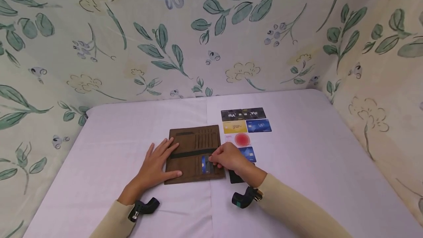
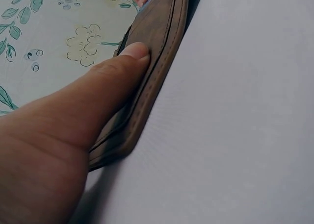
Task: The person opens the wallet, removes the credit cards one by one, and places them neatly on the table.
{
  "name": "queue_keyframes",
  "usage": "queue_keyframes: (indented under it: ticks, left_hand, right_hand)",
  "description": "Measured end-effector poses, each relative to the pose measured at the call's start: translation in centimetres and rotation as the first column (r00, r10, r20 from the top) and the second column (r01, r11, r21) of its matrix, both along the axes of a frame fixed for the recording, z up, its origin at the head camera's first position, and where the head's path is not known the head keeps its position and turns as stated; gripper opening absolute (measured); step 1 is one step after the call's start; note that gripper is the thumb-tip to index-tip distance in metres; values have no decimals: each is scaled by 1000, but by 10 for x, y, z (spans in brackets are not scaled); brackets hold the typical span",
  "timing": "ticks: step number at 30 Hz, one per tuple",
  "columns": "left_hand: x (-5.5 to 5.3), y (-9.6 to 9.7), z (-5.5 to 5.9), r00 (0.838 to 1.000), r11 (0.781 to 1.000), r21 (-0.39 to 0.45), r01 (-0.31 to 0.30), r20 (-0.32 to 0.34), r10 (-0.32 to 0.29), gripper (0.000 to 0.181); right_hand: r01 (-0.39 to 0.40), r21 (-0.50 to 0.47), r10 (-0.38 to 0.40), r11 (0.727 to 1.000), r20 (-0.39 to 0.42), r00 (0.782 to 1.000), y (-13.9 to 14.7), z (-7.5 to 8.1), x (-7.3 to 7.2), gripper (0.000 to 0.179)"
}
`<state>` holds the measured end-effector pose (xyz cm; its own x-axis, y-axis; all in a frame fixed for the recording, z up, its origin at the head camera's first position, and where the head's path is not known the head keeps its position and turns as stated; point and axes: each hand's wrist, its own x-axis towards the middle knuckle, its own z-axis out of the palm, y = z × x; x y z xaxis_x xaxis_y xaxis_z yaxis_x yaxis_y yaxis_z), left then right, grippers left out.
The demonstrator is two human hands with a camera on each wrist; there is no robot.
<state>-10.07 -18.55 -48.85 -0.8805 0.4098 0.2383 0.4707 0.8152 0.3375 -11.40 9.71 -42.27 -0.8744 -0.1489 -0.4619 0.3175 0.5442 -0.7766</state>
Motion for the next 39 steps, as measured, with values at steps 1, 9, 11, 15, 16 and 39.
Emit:
queue_keyframes:
  ticks: [1, 9, 11, 15, 16, 39]
  left_hand:
    - [0, 0, 0, 1000, 1000, -2, 1, -1, -1, 98]
    - [-2, -1, -1, 1000, 1000, -2, 1, -13, -1, 97]
    - [-3, 0, -1, 1000, 1000, 4, 3, -13, -3, 96]
    - [-3, 0, -1, 1000, 1000, 13, 6, -17, -6, 96]
    - [-3, 0, -1, 1000, 1000, 15, 6, -18, -6, 96]
    - [-4, -1, 1, 1000, 1000, 7, 9, 11, -9, 96]
  right_hand:
    - [-2, 2, 2, 1000, 4, 1000, 0, 0, 0, 15]
    - [-80, 18, 80, 997, -23, 997, 2, -2, -1, 12]
    - [-113, 52, 116, 992, -53, 992, 2, -2, -1, 12]
    - [-165, 149, 184, 975, -121, 975, 2, 1, 0, 14]
    - [-177, 171, 201, 969, -138, 970, 2, 2, 0, 14]
    - [-204, 90, 210, 975, -52, 976, 8, -5, -12, 23]
